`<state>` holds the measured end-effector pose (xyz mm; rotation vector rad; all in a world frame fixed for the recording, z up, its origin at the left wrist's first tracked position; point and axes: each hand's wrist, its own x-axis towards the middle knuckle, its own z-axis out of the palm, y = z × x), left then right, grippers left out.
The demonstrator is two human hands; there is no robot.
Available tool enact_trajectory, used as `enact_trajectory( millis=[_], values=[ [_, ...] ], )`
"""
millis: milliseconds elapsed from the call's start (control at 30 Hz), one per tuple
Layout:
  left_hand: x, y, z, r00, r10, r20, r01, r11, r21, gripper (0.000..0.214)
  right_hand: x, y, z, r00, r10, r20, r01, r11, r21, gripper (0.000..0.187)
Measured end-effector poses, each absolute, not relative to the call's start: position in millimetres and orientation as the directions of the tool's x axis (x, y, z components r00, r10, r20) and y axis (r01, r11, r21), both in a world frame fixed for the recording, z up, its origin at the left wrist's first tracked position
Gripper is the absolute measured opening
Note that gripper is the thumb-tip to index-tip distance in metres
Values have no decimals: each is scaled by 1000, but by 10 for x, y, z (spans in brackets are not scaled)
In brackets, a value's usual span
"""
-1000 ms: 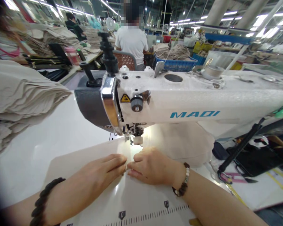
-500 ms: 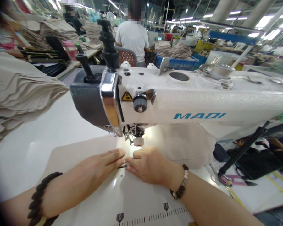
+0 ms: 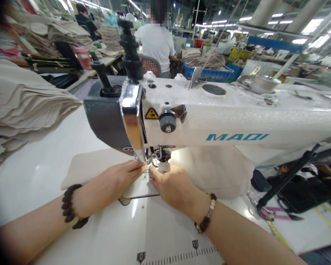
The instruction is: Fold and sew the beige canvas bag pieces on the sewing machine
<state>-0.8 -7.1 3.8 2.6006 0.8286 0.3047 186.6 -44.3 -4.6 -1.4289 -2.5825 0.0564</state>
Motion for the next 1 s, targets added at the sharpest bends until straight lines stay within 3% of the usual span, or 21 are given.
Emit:
enact_trajectory(
  millis=[200, 300, 400, 567, 767, 900, 1000],
  values=[
    [17, 29, 18, 796, 606, 3, 579, -762, 290, 30, 1856, -449, -68, -515, 832, 209, 840, 538, -74, 21],
    [3, 41, 20, 789, 614, 21, 583, -760, 289, 29, 1860, -446, -73, -519, 830, 205, 838, 542, -69, 21],
    [-6, 20, 32, 801, 599, 21, 573, -775, 266, 29, 1865, -436, -74, -529, 827, 190, 830, 551, -87, 22],
    [17, -17, 49, 800, 599, -29, 598, -792, 125, 31, 1871, -423, -42, -553, 826, 110, 817, 563, -122, 21],
    [-67, -69, 106, 612, 790, -47, 790, -613, -14, 37, 1898, -443, -10, -557, 827, 81, 808, 562, -179, 21],
    [-263, -282, 118, 682, 728, -75, 729, -684, -8, 47, 1931, -453, -7, -557, 824, 102, 795, 565, -220, 21],
    [-465, -520, 189, 755, 654, -35, 655, -753, 63, 55, 1941, -455, 12, -570, 814, 117, 786, 581, -210, 21]
  ],
)
